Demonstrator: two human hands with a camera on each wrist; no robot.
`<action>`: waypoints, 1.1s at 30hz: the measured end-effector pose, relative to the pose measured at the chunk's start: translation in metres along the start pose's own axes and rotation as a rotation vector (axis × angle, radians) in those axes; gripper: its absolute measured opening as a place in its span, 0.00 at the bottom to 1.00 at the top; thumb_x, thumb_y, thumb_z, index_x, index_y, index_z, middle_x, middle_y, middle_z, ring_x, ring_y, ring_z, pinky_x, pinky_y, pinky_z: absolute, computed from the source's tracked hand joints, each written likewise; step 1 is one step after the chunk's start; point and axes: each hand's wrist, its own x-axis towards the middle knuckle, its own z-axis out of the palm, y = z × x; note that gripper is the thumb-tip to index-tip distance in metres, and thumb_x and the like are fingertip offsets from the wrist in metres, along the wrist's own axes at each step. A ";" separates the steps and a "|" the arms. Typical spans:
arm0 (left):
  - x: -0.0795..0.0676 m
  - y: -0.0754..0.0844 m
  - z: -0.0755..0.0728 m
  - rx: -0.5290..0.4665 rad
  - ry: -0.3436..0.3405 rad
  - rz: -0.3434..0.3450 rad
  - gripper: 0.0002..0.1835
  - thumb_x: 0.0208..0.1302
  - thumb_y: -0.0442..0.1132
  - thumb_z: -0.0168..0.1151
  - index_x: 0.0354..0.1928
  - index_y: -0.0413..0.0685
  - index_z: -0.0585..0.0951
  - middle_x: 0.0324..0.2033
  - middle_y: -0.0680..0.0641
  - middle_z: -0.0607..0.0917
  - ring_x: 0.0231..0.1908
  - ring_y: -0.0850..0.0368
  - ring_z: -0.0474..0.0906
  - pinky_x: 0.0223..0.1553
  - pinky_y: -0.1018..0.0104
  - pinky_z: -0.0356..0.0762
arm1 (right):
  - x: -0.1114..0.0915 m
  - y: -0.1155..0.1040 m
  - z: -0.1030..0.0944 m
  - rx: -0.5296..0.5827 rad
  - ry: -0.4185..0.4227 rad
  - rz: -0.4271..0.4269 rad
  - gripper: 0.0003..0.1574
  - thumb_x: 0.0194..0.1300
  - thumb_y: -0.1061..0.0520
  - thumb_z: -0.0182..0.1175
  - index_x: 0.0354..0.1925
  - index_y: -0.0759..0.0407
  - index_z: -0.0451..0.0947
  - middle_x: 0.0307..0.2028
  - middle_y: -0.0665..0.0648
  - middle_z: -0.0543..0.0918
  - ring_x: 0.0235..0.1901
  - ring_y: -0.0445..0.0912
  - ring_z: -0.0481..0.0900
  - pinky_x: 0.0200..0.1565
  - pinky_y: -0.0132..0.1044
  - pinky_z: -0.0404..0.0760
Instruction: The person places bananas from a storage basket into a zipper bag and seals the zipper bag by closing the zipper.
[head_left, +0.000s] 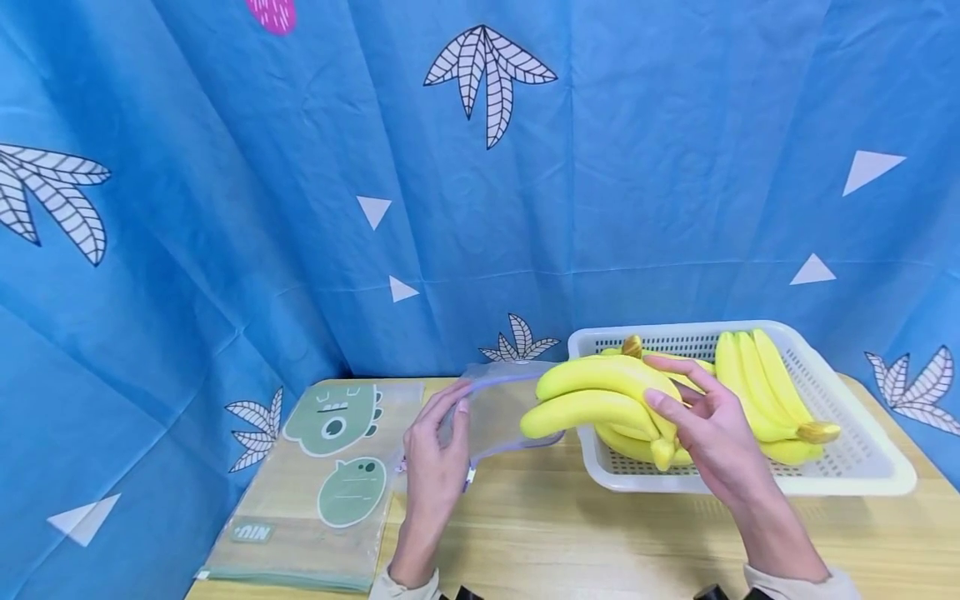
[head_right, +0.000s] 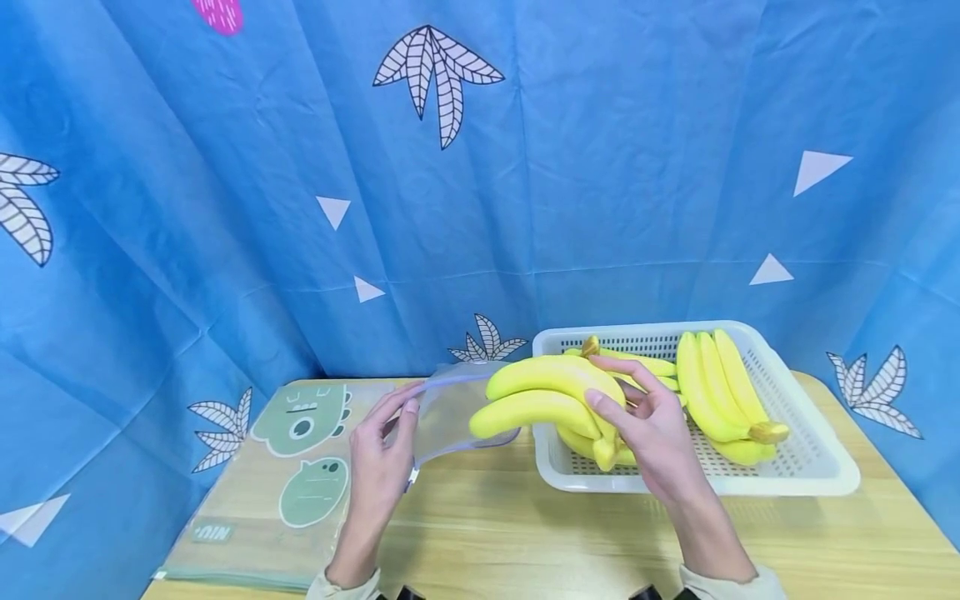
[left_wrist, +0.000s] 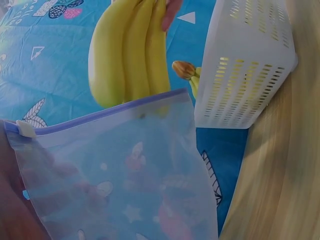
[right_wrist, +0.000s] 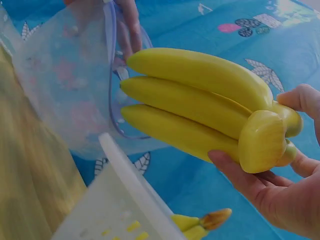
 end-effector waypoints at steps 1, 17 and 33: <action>0.000 0.000 0.000 -0.001 -0.004 0.000 0.13 0.73 0.33 0.60 0.55 0.42 0.87 0.56 0.49 0.86 0.61 0.52 0.80 0.66 0.57 0.71 | 0.000 0.001 0.002 0.004 -0.005 0.000 0.27 0.72 0.67 0.60 0.68 0.59 0.73 0.48 0.55 0.86 0.30 0.38 0.79 0.24 0.29 0.75; -0.003 -0.001 0.007 0.022 -0.023 0.010 0.14 0.75 0.34 0.58 0.56 0.42 0.87 0.57 0.48 0.85 0.62 0.49 0.79 0.67 0.54 0.72 | -0.001 0.025 0.040 -0.247 -0.232 -0.046 0.39 0.65 0.62 0.70 0.72 0.59 0.70 0.61 0.61 0.80 0.51 0.49 0.83 0.45 0.39 0.87; -0.005 -0.003 0.012 0.083 -0.095 0.026 0.12 0.69 0.30 0.61 0.50 0.39 0.88 0.51 0.42 0.87 0.57 0.45 0.82 0.62 0.47 0.76 | -0.018 0.030 0.071 -0.909 -0.224 -0.251 0.41 0.62 0.31 0.68 0.65 0.51 0.78 0.53 0.47 0.85 0.43 0.38 0.82 0.43 0.37 0.84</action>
